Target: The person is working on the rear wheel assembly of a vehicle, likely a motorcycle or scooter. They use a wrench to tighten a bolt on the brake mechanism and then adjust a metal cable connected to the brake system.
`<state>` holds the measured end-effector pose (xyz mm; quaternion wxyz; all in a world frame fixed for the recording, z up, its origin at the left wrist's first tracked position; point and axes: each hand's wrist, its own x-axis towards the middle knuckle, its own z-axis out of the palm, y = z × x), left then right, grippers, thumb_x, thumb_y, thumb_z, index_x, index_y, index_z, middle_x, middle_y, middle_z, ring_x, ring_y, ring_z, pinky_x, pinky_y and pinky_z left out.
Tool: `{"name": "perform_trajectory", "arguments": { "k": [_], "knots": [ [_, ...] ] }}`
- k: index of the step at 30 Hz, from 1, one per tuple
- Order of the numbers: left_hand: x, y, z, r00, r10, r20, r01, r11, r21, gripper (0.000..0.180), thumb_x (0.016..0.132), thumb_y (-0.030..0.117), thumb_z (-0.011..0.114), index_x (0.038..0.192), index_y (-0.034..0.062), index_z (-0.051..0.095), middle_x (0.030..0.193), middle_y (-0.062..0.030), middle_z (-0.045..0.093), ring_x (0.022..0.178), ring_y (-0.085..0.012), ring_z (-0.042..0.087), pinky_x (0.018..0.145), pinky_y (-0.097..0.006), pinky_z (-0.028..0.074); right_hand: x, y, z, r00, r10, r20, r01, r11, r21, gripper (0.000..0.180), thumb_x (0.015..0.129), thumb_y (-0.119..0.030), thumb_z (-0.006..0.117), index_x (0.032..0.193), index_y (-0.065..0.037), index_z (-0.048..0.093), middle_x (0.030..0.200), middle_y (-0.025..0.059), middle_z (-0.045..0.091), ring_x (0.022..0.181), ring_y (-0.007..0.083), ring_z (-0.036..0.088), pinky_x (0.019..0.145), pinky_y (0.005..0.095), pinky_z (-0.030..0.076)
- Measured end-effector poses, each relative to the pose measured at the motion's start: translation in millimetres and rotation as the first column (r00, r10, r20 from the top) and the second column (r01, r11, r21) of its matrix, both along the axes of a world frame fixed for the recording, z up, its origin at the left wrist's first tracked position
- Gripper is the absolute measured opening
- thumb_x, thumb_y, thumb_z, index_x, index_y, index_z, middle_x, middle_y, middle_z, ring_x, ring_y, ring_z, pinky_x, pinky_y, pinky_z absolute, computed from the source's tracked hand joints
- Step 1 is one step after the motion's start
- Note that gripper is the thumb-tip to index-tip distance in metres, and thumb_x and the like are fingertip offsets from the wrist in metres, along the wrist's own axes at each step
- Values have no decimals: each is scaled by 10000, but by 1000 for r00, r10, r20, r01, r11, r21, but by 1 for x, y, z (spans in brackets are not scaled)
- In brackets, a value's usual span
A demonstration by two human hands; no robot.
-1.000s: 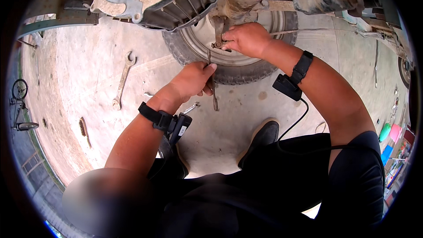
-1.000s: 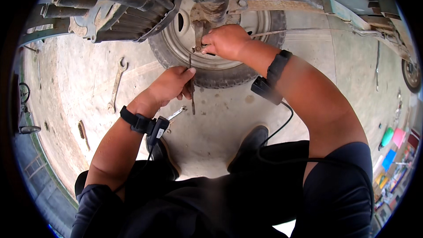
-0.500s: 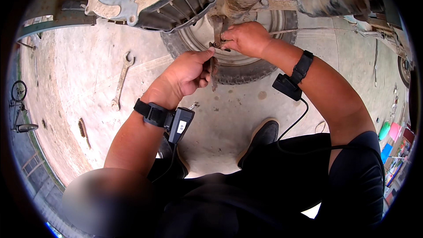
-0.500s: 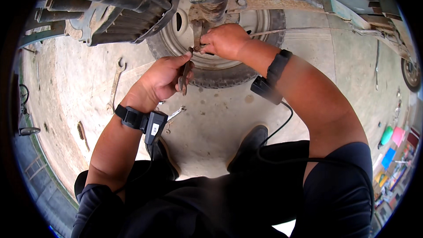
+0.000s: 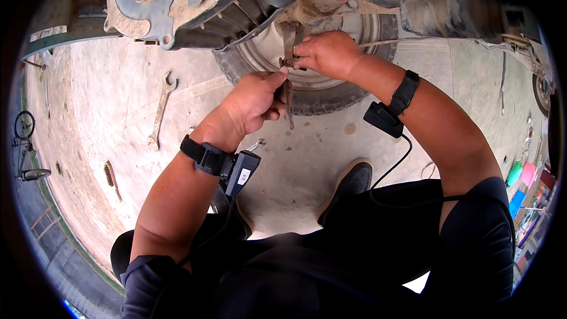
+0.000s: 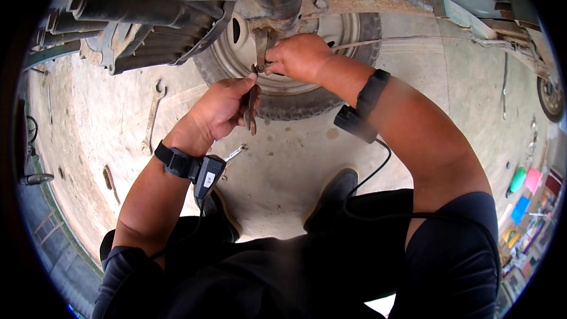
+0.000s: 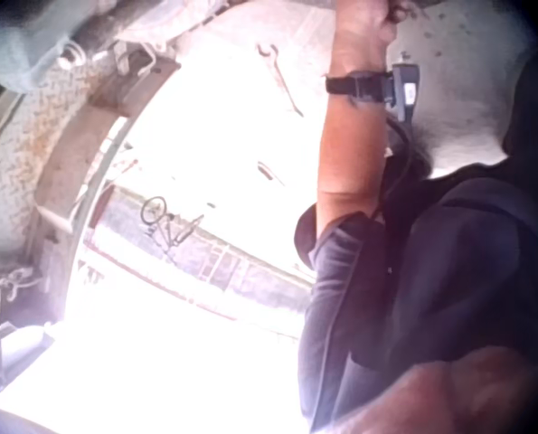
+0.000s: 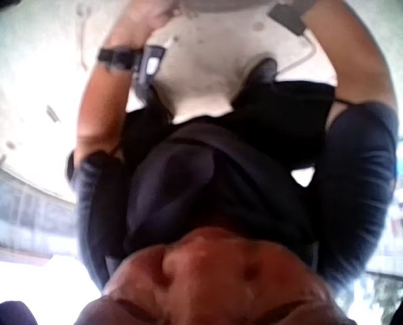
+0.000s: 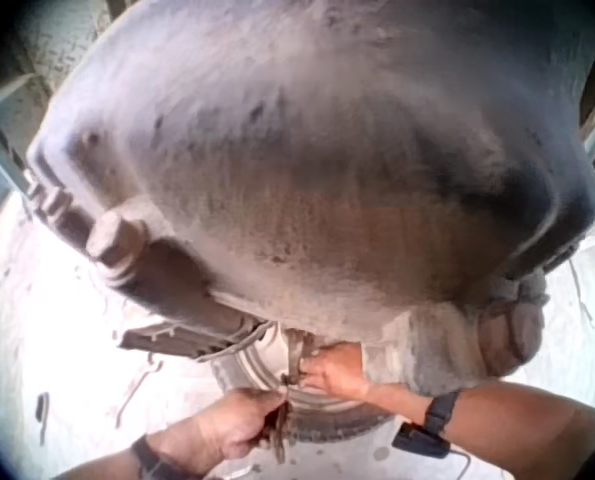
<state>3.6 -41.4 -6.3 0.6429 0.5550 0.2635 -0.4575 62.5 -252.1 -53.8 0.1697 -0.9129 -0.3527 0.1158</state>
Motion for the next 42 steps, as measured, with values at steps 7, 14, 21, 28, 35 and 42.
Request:
{"name": "perform_trajectory", "arguments": {
  "k": [7, 14, 21, 28, 35, 42],
  "knots": [
    [-40, -12, -55, 421, -785, 455, 68, 527, 847, 352, 994, 307, 496, 928, -35, 548, 748, -176, 645, 673, -267, 668, 582, -388, 506, -2, 2, -1, 1000, 18, -3, -18, 1000, -9, 341, 856, -455, 633, 1052, -182, 692, 938, 20, 663, 848, 279, 656, 700, 414, 524],
    [-20, 8, -31, 690, -650, 318, 399, 709, 582, 355, 997, 313, 493, 927, -30, 553, 744, -157, 649, 592, -233, 656, 568, -356, 496, -1, 1, 0, 1000, 7, 5, -7, 999, -34, 357, 861, -472, 621, 1054, -180, 691, 952, 23, 665, 854, 282, 657, 708, 422, 522],
    [-14, 4, 5, 979, -180, 96, 172, 981, 87, 337, 1009, 341, 500, 896, 36, 591, 712, -62, 626, 543, -146, 592, 452, -256, 396, 0, 0, 2, 1000, 11, 19, -12, 1000, 13, 356, 859, -464, 631, 1063, -176, 686, 966, 30, 673, 849, 294, 660, 703, 429, 523],
    [3, 10, 4, 996, 39, -79, -47, 993, -107, 338, 990, 339, 554, 871, 25, 591, 708, -77, 611, 523, -152, 533, 435, -271, 394, -1, -1, 4, 1000, 5, 6, -5, 1000, 17, 334, 853, -442, 648, 1052, -176, 686, 945, 32, 669, 836, 297, 659, 695, 430, 525],
    [5, 7, -3, 987, 131, -92, -138, 987, -79, 333, 978, 330, 577, 866, 17, 590, 711, -88, 606, 507, -144, 499, 414, -262, 388, 1, 1, 4, 999, 4, -35, -4, 1000, -3, 306, 855, -459, 631, 997, -192, 677, 918, 28, 660, 854, 292, 655, 704, 435, 521],
    [-1, -2, 3, 994, -96, 53, 93, 994, 59, 335, 995, 347, 535, 890, 33, 588, 712, -62, 618, 542, -137, 552, 452, -266, 409, 0, -1, 2, 1000, 5, -9, -5, 1000, -12, 337, 849, -434, 656, 1048, -164, 684, 923, 27, 662, 833, 289, 659, 688, 422, 527]
  ]
}}
